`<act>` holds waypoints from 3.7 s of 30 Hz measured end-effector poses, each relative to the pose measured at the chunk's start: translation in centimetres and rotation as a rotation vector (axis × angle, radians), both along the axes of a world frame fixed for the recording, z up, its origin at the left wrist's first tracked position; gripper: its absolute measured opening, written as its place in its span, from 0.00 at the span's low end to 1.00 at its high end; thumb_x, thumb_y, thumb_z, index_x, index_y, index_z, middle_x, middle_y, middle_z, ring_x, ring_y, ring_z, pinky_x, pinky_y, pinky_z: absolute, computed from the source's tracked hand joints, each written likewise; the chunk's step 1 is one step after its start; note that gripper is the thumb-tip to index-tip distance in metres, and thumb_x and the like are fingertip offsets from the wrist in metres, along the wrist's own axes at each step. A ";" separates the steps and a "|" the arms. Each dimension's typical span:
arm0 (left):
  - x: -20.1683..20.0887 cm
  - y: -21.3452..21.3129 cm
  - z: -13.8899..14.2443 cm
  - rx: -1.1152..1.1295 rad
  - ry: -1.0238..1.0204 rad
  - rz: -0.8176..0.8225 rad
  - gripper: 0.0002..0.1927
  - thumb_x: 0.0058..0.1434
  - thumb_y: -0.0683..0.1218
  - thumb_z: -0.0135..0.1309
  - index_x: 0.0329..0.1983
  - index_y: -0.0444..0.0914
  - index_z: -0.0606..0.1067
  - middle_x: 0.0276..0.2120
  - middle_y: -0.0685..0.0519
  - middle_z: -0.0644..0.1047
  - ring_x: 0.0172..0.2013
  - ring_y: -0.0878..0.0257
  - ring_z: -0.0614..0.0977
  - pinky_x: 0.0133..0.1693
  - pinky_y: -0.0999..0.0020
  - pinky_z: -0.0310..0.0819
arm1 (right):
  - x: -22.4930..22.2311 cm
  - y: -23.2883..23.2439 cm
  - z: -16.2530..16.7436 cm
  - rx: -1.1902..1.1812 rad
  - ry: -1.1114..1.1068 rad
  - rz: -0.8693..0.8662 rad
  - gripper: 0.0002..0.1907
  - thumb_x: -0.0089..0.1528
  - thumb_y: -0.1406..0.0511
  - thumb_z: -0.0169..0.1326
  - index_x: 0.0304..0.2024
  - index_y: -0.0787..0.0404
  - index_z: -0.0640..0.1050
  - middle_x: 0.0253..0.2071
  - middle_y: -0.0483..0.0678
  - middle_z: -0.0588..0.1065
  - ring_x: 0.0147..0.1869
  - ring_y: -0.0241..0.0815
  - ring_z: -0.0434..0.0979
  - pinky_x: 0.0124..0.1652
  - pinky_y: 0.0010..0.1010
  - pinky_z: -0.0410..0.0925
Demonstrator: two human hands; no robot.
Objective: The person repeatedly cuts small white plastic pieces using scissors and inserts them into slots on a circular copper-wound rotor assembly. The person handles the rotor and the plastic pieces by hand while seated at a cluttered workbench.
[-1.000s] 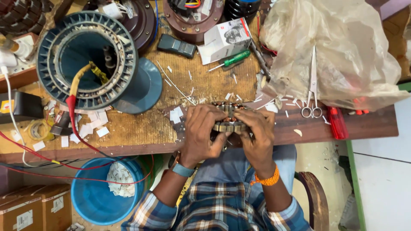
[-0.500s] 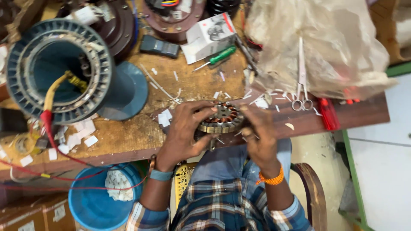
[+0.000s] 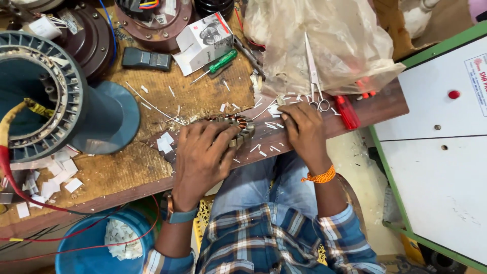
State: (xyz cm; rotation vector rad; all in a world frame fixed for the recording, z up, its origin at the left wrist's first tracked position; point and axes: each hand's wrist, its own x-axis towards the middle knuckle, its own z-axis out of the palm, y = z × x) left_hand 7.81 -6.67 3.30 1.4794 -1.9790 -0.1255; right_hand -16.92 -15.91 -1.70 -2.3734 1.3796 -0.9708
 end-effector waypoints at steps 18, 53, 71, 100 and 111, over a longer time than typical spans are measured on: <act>-1.2 -0.1 0.3 0.006 0.093 0.098 0.20 0.52 0.41 0.64 0.49 0.42 0.77 0.40 0.54 0.78 0.45 0.57 0.76 0.47 0.55 0.64 | 0.2 1.9 0.0 -0.066 0.262 0.136 0.21 0.62 0.62 0.64 0.57 0.53 0.78 0.57 0.47 0.75 0.57 0.51 0.70 0.56 0.44 0.63; -11.5 6.4 -6.6 0.787 1.015 -0.220 0.10 0.65 0.40 0.58 0.49 0.37 0.79 0.41 0.51 0.79 0.42 0.64 0.83 0.43 0.69 0.84 | -6.3 15.2 -5.5 0.688 -0.629 0.007 0.08 0.63 0.69 0.61 0.36 0.64 0.74 0.32 0.47 0.78 0.28 0.29 0.74 0.27 0.20 0.69; -8.6 6.6 -8.6 0.808 1.373 -0.076 0.09 0.62 0.43 0.63 0.42 0.34 0.80 0.34 0.49 0.83 0.33 0.66 0.85 0.28 0.75 0.80 | -7.6 6.0 1.1 0.294 0.174 -0.441 0.24 0.62 0.62 0.68 0.58 0.51 0.74 0.42 0.50 0.81 0.40 0.52 0.83 0.37 0.45 0.72; -7.8 5.5 -5.7 0.600 1.100 0.030 0.06 0.64 0.42 0.61 0.38 0.32 0.81 0.26 0.53 0.80 0.24 0.72 0.79 0.25 0.76 0.80 | -5.3 18.3 -2.1 1.500 -0.558 0.236 0.27 0.53 0.66 0.67 0.56 0.63 0.83 0.24 0.39 0.74 0.28 0.28 0.71 0.30 0.24 0.65; -7.0 4.7 -5.1 0.595 1.061 0.001 0.09 0.65 0.44 0.60 0.40 0.33 0.82 0.27 0.50 0.82 0.25 0.71 0.81 0.25 0.76 0.82 | -5.4 18.0 -3.1 1.398 -0.599 0.267 0.28 0.49 0.69 0.71 0.53 0.67 0.83 0.25 0.42 0.76 0.29 0.29 0.73 0.30 0.25 0.67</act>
